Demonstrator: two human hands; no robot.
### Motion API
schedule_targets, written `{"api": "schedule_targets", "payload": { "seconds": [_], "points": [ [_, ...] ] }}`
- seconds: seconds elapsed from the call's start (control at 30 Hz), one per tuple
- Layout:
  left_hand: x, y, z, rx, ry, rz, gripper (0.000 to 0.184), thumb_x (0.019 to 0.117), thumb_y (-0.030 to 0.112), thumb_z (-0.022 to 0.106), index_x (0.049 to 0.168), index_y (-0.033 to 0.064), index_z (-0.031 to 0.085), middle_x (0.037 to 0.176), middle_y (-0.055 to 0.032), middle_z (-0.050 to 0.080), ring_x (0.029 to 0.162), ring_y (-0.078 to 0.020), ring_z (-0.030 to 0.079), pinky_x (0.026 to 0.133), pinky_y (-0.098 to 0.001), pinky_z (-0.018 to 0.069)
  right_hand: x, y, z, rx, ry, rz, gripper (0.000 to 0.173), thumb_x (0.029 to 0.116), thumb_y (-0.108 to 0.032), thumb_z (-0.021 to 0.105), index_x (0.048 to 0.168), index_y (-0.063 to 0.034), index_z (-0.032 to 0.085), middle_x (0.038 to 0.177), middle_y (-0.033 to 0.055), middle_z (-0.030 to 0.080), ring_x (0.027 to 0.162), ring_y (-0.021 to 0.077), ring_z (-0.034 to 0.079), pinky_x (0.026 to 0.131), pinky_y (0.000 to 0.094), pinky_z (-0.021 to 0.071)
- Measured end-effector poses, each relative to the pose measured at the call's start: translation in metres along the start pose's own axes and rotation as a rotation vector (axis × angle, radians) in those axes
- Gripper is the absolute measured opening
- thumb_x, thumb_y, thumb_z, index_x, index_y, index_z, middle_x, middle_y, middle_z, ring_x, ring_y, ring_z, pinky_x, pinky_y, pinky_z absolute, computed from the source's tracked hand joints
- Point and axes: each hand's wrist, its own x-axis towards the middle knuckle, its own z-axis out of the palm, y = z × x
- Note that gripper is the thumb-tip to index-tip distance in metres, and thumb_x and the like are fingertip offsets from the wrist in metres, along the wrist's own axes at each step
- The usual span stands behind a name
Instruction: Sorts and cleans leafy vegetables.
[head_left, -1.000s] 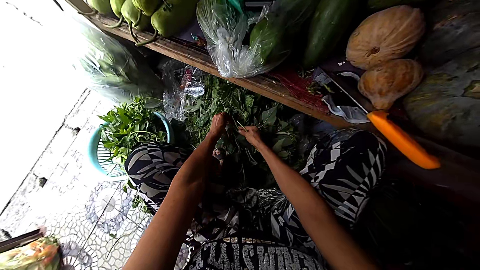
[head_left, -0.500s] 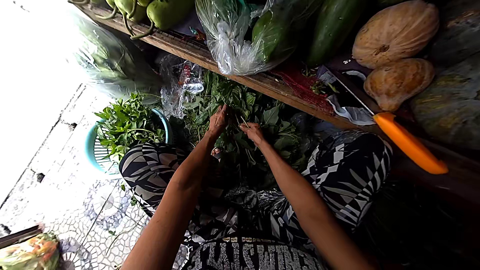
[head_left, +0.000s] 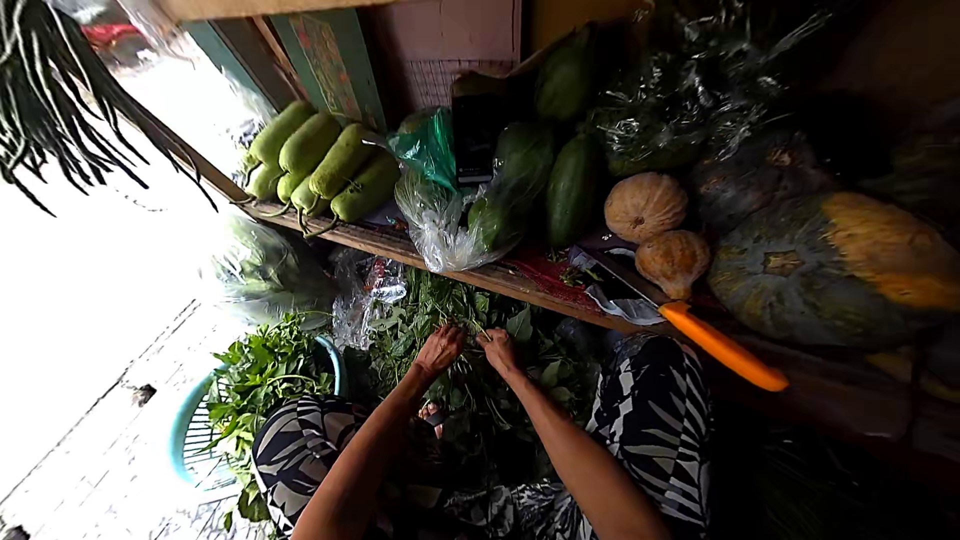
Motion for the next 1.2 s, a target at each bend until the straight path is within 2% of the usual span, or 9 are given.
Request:
{"api": "schedule_targets", "payload": {
  "seconds": [0.3, 0.53, 0.63, 0.73, 0.77, 0.83, 0.9, 1.0, 1.2],
  "points": [
    [0.019, 0.054, -0.026, -0.669, -0.003, -0.903, 0.037, 0.1088, 0.023, 0.045, 0.113, -0.0030, 0.071, 0.103, -0.0244, 0.070, 0.101, -0.0381, 0.067, 0.094, -0.0562, 0.0475, -0.032, -0.024, -0.003, 0.000, 0.056, -0.026, 0.039, 0.1089, -0.028, 0.048, 0.122, 0.0022, 0.069, 0.131, 0.0211, 0.064, 0.126, 0.0342, 0.059, 0.108, 0.0512, 0.0441],
    [0.013, 0.039, -0.056, -0.085, -0.371, -0.150, 0.033, 0.1061, 0.012, 0.044, 0.118, -0.0109, 0.065, 0.123, -0.0296, 0.064, 0.123, -0.0458, 0.059, 0.098, -0.0547, 0.0499, -0.026, -0.001, -0.027, -0.194, -0.041, -0.139, 0.034, 0.1072, -0.025, 0.054, 0.126, -0.0009, 0.069, 0.134, 0.0225, 0.062, 0.128, 0.0363, 0.058, 0.109, 0.0512, 0.0438],
    [0.010, 0.026, -0.071, -0.079, -0.513, -0.451, 0.037, 0.1083, 0.023, 0.044, 0.127, 0.0000, 0.065, 0.132, -0.0239, 0.063, 0.128, -0.0431, 0.057, 0.104, -0.0623, 0.0437, -0.021, 0.007, -0.033, 0.051, 0.006, -0.117, 0.035, 0.1059, -0.027, 0.058, 0.127, -0.0021, 0.070, 0.131, 0.0211, 0.065, 0.125, 0.0329, 0.060, 0.110, 0.0490, 0.0433],
    [-0.002, 0.011, -0.069, -0.115, -0.488, -0.748, 0.049, 0.1021, 0.024, 0.059, 0.149, 0.0087, 0.053, 0.152, -0.0289, 0.045, 0.146, -0.0542, 0.030, 0.113, -0.0804, 0.0084, -0.021, 0.005, -0.026, 0.321, -0.052, -0.122, 0.033, 0.1065, -0.020, 0.057, 0.133, -0.0020, 0.065, 0.112, 0.0160, 0.069, 0.091, 0.0189, 0.063, 0.086, 0.0350, 0.0506],
    [-0.003, 0.012, -0.070, -0.226, -0.397, -0.763, 0.058, 0.1020, 0.028, 0.061, 0.155, 0.0113, 0.045, 0.156, -0.0263, 0.041, 0.148, -0.0502, 0.029, 0.116, -0.0767, 0.0080, -0.023, 0.000, -0.024, 0.380, -0.085, -0.129, 0.033, 0.1064, -0.017, 0.056, 0.134, -0.0012, 0.063, 0.105, 0.0132, 0.068, 0.080, 0.0133, 0.058, 0.077, 0.0299, 0.0492],
    [0.000, 0.023, -0.070, -0.629, -0.135, -0.704, 0.048, 0.1062, 0.030, 0.055, 0.147, 0.0062, 0.053, 0.144, -0.0202, 0.057, 0.135, -0.0341, 0.053, 0.115, -0.0555, 0.0356, -0.029, -0.012, -0.020, 0.450, -0.109, -0.129, 0.031, 0.1036, -0.015, 0.061, 0.129, 0.0023, 0.065, 0.097, 0.0113, 0.068, 0.070, 0.0081, 0.056, 0.069, 0.0256, 0.0494],
    [0.008, 0.035, -0.067, -1.061, 0.020, -0.656, 0.034, 0.1059, 0.022, 0.056, 0.127, -0.0037, 0.065, 0.118, -0.0177, 0.069, 0.107, -0.0218, 0.066, 0.097, -0.0406, 0.0519, -0.033, -0.020, -0.022, 0.426, -0.113, -0.120, 0.028, 0.1019, -0.016, 0.064, 0.118, 0.0061, 0.067, 0.098, 0.0136, 0.068, 0.075, 0.0116, 0.060, 0.075, 0.0295, 0.0523],
    [0.004, 0.027, -0.043, -1.241, 0.078, -0.705, 0.026, 0.1028, 0.017, 0.062, 0.115, -0.0058, 0.068, 0.109, -0.0181, 0.071, 0.098, -0.0210, 0.067, 0.094, -0.0419, 0.0533, -0.030, -0.007, -0.011, 0.374, -0.175, -0.125, 0.032, 0.1044, -0.021, 0.061, 0.121, 0.0055, 0.068, 0.109, 0.0207, 0.071, 0.093, 0.0237, 0.068, 0.092, 0.0414, 0.0542],
    [-0.003, -0.016, -0.013, -0.848, 0.166, -0.883, 0.033, 0.1048, 0.023, 0.058, 0.127, -0.0002, 0.067, 0.122, -0.0214, 0.069, 0.115, -0.0352, 0.065, 0.102, -0.0555, 0.0476, -0.015, 0.009, 0.018, 0.294, -0.148, 0.008, 0.033, 0.1062, -0.024, 0.059, 0.129, -0.0011, 0.065, 0.094, 0.0132, 0.067, 0.071, 0.0166, 0.057, 0.069, 0.0339, 0.0505]
  ]
}}
